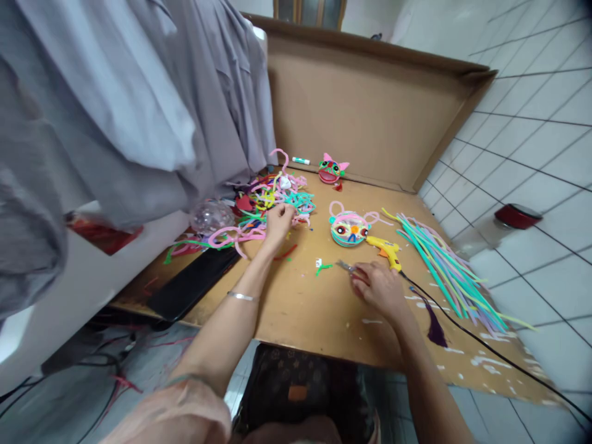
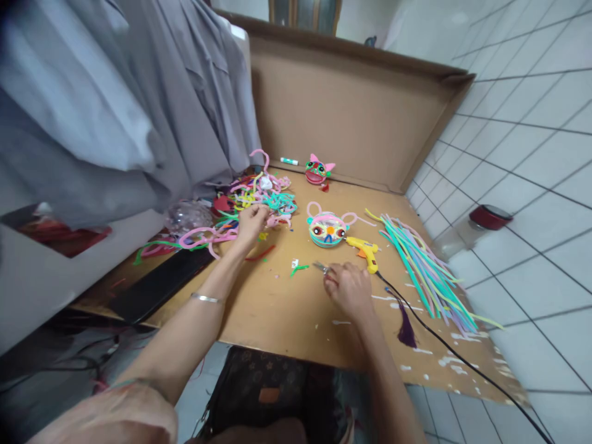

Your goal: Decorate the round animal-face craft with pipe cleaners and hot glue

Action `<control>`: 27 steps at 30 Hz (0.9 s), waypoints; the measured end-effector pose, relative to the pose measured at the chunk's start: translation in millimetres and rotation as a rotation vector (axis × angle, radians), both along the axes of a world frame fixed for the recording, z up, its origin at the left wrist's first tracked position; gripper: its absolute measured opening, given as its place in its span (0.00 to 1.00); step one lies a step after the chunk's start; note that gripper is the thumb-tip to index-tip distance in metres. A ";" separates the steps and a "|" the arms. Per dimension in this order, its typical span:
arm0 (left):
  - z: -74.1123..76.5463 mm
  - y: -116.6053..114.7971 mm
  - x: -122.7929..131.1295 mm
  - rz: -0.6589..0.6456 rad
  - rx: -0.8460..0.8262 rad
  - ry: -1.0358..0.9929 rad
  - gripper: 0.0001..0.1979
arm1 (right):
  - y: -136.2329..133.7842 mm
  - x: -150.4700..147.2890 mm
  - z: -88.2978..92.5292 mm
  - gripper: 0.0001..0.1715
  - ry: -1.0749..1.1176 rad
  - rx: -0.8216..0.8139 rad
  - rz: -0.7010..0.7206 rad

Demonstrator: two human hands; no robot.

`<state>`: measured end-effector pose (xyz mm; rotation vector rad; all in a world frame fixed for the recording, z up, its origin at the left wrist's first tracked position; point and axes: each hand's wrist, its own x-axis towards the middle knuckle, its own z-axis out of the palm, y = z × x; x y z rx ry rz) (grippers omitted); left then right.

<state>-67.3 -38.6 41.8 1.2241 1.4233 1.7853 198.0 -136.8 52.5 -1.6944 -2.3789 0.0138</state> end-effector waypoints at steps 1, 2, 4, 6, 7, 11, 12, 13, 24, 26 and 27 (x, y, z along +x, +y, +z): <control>1.2 -4.0 5.3 -0.002 0.044 0.057 0.12 | -5.1 5.7 0.9 0.11 -0.042 0.019 -0.115; 2.8 -8.5 11.1 -0.001 0.087 0.115 0.11 | -9.2 10.0 1.3 0.10 -0.067 0.030 -0.209; 6.2 -18.4 25.1 -0.032 0.146 0.237 0.12 | -13.9 13.0 1.2 0.11 -0.076 0.042 -0.333; 8.7 -29.0 42.9 -0.075 0.201 0.327 0.12 | -13.8 9.4 -0.2 0.14 -0.069 0.038 -0.374; 9.3 -34.4 53.0 -0.101 0.233 0.366 0.11 | -12.4 6.1 -1.1 0.16 -0.074 0.021 -0.384; 8.6 -53.2 93.8 -0.275 0.365 0.465 0.10 | -2.4 -1.0 -2.7 0.17 -0.095 -0.110 -0.322; 8.4 -56.1 102.4 -0.315 0.388 0.472 0.10 | 1.1 1.2 -1.8 0.18 -0.075 -0.108 -0.318; 8.3 -57.9 110.2 -0.348 0.398 0.477 0.10 | 5.3 5.2 -0.4 0.19 -0.058 -0.079 -0.337; -3.9 -37.4 135.1 -0.303 0.216 0.042 0.14 | 65.0 51.9 -5.3 0.22 -0.016 -0.063 -0.605; -9.4 -37.8 128.9 -0.281 0.176 0.041 0.15 | 66.1 53.1 -7.7 0.22 -0.002 -0.050 -0.659; -11.5 -38.4 126.2 -0.275 0.158 0.041 0.15 | 66.3 54.4 -8.4 0.22 0.002 -0.041 -0.677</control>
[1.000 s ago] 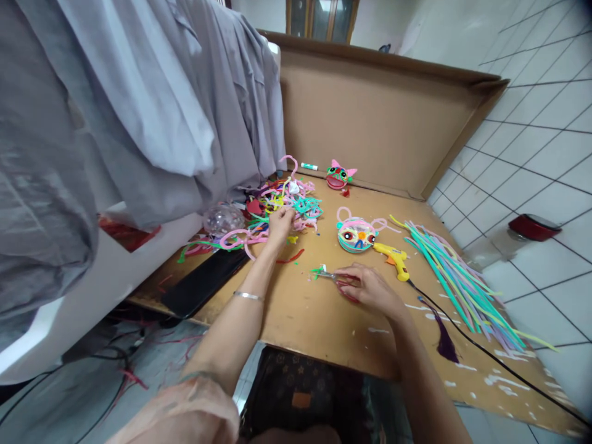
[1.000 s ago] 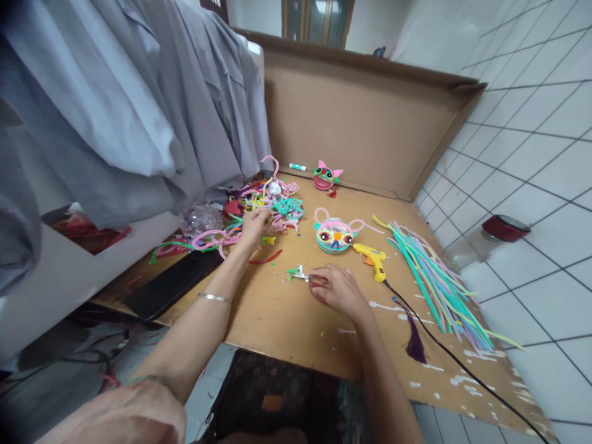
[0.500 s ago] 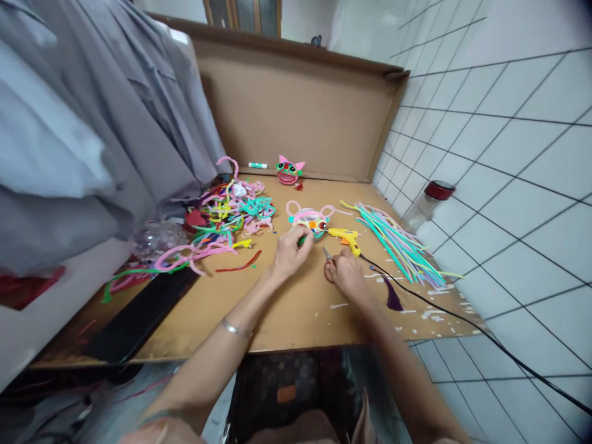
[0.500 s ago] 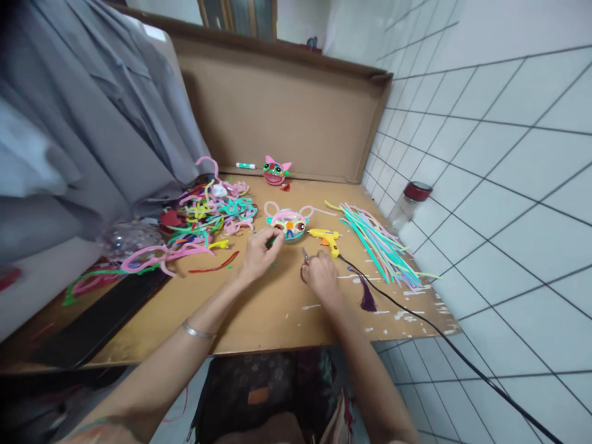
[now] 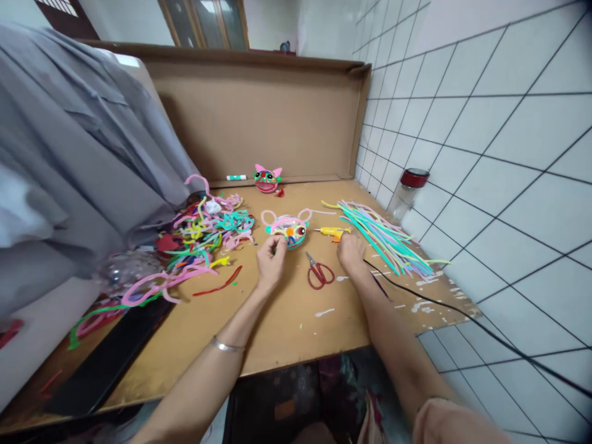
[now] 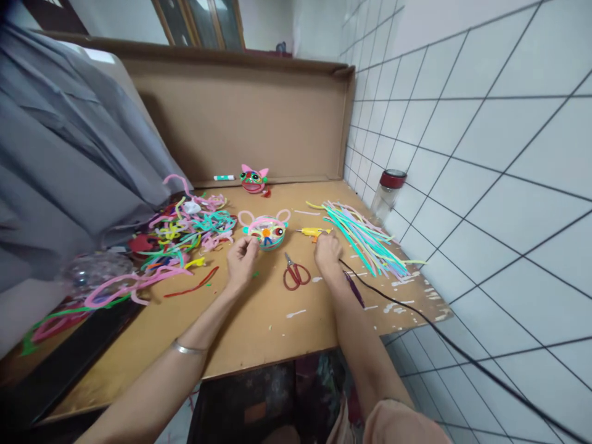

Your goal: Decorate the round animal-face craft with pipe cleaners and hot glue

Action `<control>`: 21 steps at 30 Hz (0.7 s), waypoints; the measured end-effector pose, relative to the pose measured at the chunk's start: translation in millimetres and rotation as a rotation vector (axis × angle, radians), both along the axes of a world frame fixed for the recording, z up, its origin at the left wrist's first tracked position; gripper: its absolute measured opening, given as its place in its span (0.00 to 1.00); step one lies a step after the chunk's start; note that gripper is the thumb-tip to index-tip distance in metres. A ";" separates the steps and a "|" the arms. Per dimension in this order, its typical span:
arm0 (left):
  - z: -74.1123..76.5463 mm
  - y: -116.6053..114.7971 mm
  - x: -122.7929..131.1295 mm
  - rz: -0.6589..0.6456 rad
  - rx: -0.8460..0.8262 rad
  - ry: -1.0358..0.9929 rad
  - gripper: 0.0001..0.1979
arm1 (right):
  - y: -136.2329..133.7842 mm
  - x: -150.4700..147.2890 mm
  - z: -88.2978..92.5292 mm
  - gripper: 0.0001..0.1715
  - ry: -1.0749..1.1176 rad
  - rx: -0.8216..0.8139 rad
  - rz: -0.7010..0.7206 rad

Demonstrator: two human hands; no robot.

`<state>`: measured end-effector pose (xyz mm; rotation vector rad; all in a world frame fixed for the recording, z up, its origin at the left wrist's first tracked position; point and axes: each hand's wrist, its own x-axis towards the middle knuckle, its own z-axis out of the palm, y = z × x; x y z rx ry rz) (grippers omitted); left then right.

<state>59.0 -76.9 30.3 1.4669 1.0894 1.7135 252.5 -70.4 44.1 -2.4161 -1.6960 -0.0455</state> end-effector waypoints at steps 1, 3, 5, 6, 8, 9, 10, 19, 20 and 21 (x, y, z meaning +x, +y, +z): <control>-1.5 -0.6 -1.9 0.005 -0.015 0.000 0.16 | 0.2 1.9 -0.6 0.21 -0.002 0.007 -0.014; -3.3 -1.5 -3.1 0.010 -0.035 -0.005 0.16 | 1.0 7.5 -1.9 0.21 -0.003 0.013 -0.035; -4.2 -1.9 -1.3 -0.001 -0.050 -0.012 0.17 | 1.6 14.1 -3.8 0.21 -0.001 0.019 -0.050; -4.7 -1.9 0.1 -0.020 -0.062 -0.022 0.18 | 1.6 17.2 -4.8 0.22 -0.005 0.032 -0.052; -5.6 -1.3 2.7 -0.077 -0.089 -0.054 0.19 | 0.3 21.3 -6.8 0.22 -0.029 0.090 -0.035; -6.0 -0.6 3.4 -0.106 -0.100 -0.078 0.20 | -0.9 21.8 -7.7 0.21 -0.039 0.128 -0.012; -6.2 0.4 3.6 -0.126 -0.106 -0.106 0.20 | -2.3 21.1 -8.5 0.21 -0.039 0.169 0.021; -2.6 5.3 -0.6 -0.202 -0.133 -0.217 0.25 | -1.1 -11.6 -27.3 0.17 0.411 0.408 0.259; -2.9 4.5 0.2 -0.214 -0.130 -0.213 0.25 | 0.6 -12.6 -30.5 0.17 0.449 0.428 0.268; -3.5 3.6 1.4 -0.224 -0.126 -0.210 0.25 | 1.9 -13.4 -33.5 0.17 0.487 0.448 0.271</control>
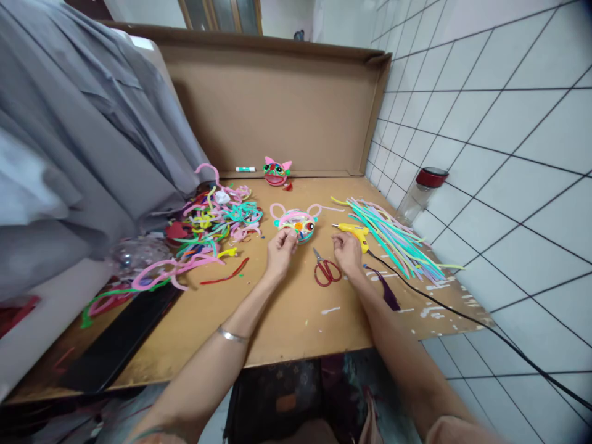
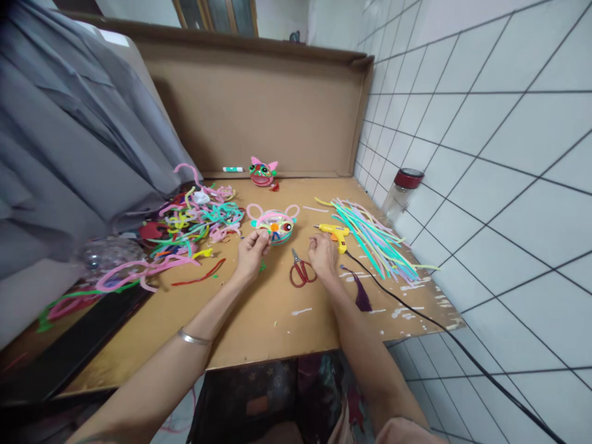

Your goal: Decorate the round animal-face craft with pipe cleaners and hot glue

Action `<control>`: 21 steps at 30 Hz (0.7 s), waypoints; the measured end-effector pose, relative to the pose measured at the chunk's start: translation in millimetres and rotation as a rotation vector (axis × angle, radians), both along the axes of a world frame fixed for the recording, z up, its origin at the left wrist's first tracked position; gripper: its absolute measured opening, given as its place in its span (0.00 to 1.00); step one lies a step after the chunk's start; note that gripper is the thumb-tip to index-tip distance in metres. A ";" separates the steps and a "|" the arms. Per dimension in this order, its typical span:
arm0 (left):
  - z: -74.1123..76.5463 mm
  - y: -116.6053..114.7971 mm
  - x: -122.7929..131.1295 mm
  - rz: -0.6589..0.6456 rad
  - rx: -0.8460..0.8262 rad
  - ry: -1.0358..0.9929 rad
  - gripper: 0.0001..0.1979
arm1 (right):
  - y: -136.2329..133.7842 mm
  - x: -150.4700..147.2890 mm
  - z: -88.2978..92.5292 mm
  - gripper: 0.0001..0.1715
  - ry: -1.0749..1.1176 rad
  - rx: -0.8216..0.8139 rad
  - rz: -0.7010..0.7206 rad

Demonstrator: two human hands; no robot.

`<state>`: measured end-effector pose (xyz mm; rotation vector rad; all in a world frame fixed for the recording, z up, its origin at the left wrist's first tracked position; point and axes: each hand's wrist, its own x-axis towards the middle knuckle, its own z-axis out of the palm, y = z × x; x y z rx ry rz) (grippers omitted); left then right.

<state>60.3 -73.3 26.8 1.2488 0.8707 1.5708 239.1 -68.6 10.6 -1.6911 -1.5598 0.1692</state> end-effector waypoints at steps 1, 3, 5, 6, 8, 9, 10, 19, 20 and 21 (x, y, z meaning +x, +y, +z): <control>-0.8 -0.9 1.3 -0.007 0.000 0.003 0.24 | 0.7 -1.1 -2.8 0.16 0.043 0.012 0.006; -2.7 -2.7 4.3 -0.019 -0.022 0.005 0.24 | -0.1 -6.5 -7.5 0.13 0.164 0.014 0.022; -3.8 -4.0 6.9 -0.017 -0.049 -0.004 0.24 | -4.1 -18.7 -10.5 0.12 0.351 -0.026 0.067; -3.8 -4.4 7.7 -0.002 -0.046 -0.014 0.23 | -7.0 -27.4 -10.9 0.12 0.464 -0.058 0.110; -2.8 -4.4 8.0 0.050 -0.007 -0.041 0.22 | -13.0 -48.0 -8.9 0.12 0.665 -0.106 0.267; -1.9 -4.1 7.5 0.071 0.015 -0.056 0.21 | -15.4 -58.6 -6.4 0.14 0.741 -0.097 0.355; -1.0 -3.5 6.7 0.081 0.028 -0.071 0.20 | -16.9 -68.5 -2.9 0.15 0.793 -0.079 0.434; -0.5 1.9 1.8 0.090 -0.058 -0.157 0.18 | -12.0 -90.3 10.7 0.13 0.782 0.078 0.499; -0.6 1.1 2.5 0.087 -0.057 -0.144 0.18 | -13.4 -87.5 9.4 0.13 0.784 0.060 0.505; -0.5 0.1 3.2 0.079 -0.054 -0.129 0.17 | -14.9 -84.7 8.3 0.14 0.788 0.040 0.515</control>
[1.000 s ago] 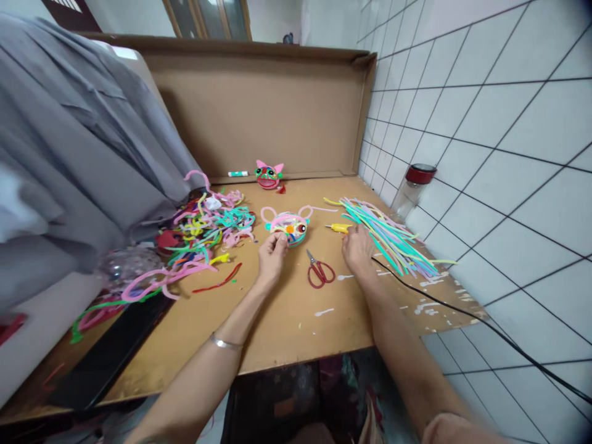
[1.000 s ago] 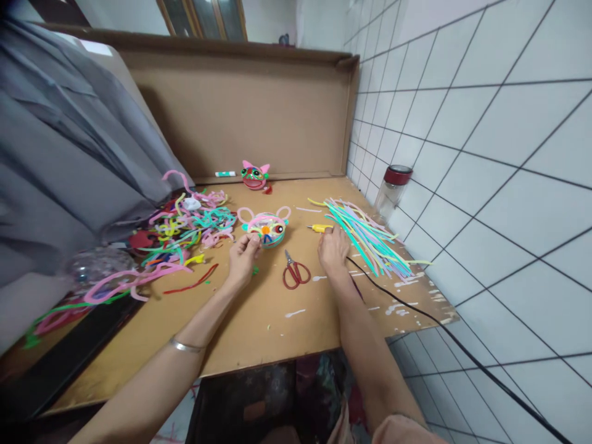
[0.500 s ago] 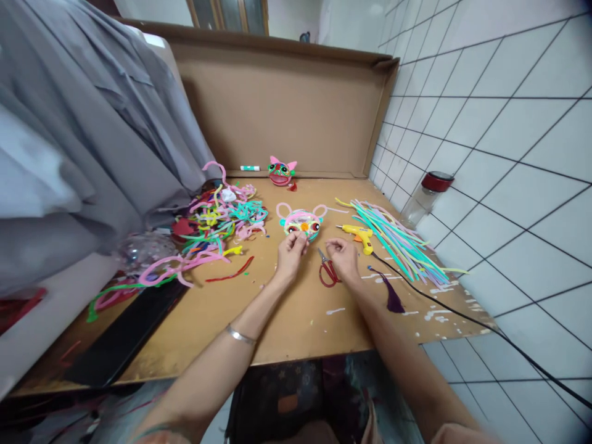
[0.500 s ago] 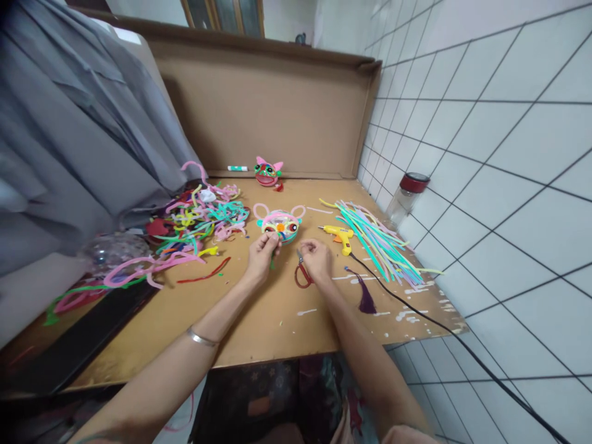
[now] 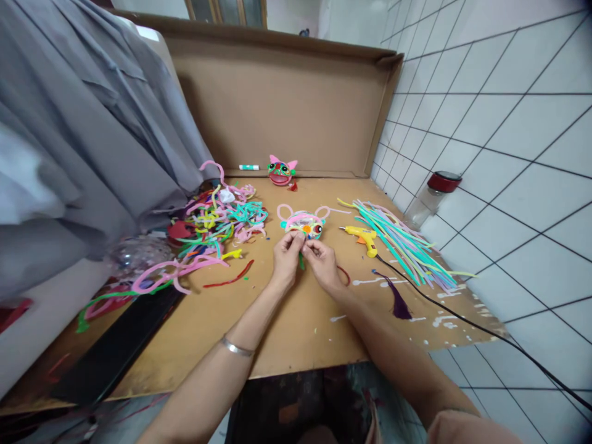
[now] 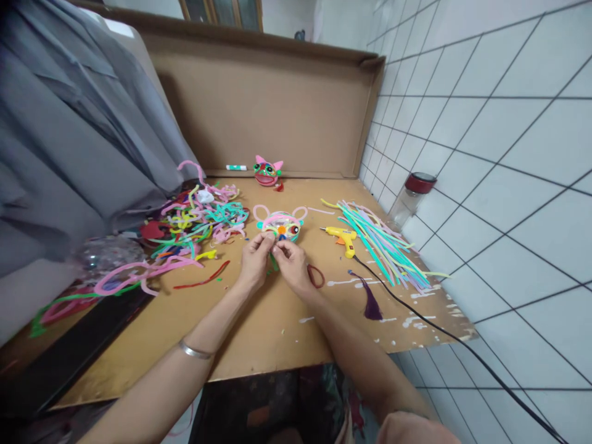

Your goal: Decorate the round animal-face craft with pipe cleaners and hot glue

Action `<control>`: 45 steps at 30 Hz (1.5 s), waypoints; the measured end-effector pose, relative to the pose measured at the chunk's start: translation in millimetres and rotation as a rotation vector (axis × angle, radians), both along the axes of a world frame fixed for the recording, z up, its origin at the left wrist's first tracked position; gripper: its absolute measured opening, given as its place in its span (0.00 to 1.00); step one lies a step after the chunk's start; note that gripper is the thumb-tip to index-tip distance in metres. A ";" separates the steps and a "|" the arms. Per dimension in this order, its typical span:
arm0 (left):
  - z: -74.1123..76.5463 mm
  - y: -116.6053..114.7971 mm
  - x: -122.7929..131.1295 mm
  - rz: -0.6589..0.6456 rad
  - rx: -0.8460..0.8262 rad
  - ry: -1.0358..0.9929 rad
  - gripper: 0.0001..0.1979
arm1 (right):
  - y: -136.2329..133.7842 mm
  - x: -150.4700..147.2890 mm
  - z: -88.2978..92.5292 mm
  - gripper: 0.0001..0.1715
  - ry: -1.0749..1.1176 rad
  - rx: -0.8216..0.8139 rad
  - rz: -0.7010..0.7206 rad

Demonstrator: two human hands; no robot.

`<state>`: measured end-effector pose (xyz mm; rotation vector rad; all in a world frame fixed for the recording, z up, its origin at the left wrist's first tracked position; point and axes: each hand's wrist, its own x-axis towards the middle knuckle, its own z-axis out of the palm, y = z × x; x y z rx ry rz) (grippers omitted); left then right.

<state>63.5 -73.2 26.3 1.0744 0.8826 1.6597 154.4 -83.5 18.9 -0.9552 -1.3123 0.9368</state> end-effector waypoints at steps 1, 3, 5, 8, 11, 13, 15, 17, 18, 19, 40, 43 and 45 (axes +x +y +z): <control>0.1 -1.0 0.6 -0.012 0.004 0.014 0.17 | -1.3 2.6 -0.8 0.15 0.004 -0.015 0.019; 0.1 -2.6 1.2 -0.037 0.003 0.030 0.16 | -2.5 6.4 -1.9 0.17 0.035 -0.038 0.052; -0.3 -2.8 0.4 -0.060 -0.028 0.031 0.16 | -1.8 8.0 -3.2 0.18 0.086 -0.057 0.080; -0.7 -1.6 -2.3 -0.080 -0.075 0.044 0.17 | 0.2 7.7 -4.9 0.20 0.134 -0.088 0.119; 0.5 -1.1 -4.8 -0.072 -0.078 0.053 0.16 | 0.4 7.3 -3.8 0.20 0.161 -0.099 0.126; 1.4 -1.8 -6.4 -0.057 -0.070 0.060 0.15 | 0.2 7.7 -1.9 0.17 0.171 -0.091 0.114; 1.1 -2.5 -8.5 -0.046 -0.066 0.076 0.14 | 0.5 8.2 -1.1 0.16 0.161 -0.090 0.103; -0.7 -2.7 -11.2 -0.052 -0.075 0.093 0.14 | 1.0 8.3 -2.3 0.15 0.129 -0.090 0.097; -1.9 -2.6 -12.6 -0.058 -0.079 0.102 0.15 | 1.0 8.2 -3.4 0.14 0.102 -0.083 0.096; -3.4 -2.4 -13.9 -0.062 -0.080 0.111 0.15 | 0.7 8.2 -4.8 0.13 0.069 -0.069 0.092; -11.2 -0.8 -28.5 -0.083 -0.146 -0.056 0.21 | -6.7 3.0 -10.0 0.14 0.097 -0.012 -0.067; -8.0 3.9 -36.0 -0.015 -0.145 -0.106 0.21 | -0.7 9.9 -3.9 0.16 0.235 -0.108 0.069; -6.6 6.7 -40.5 0.029 -0.131 -0.101 0.20 | 1.4 12.4 -0.3 0.18 0.295 -0.162 0.150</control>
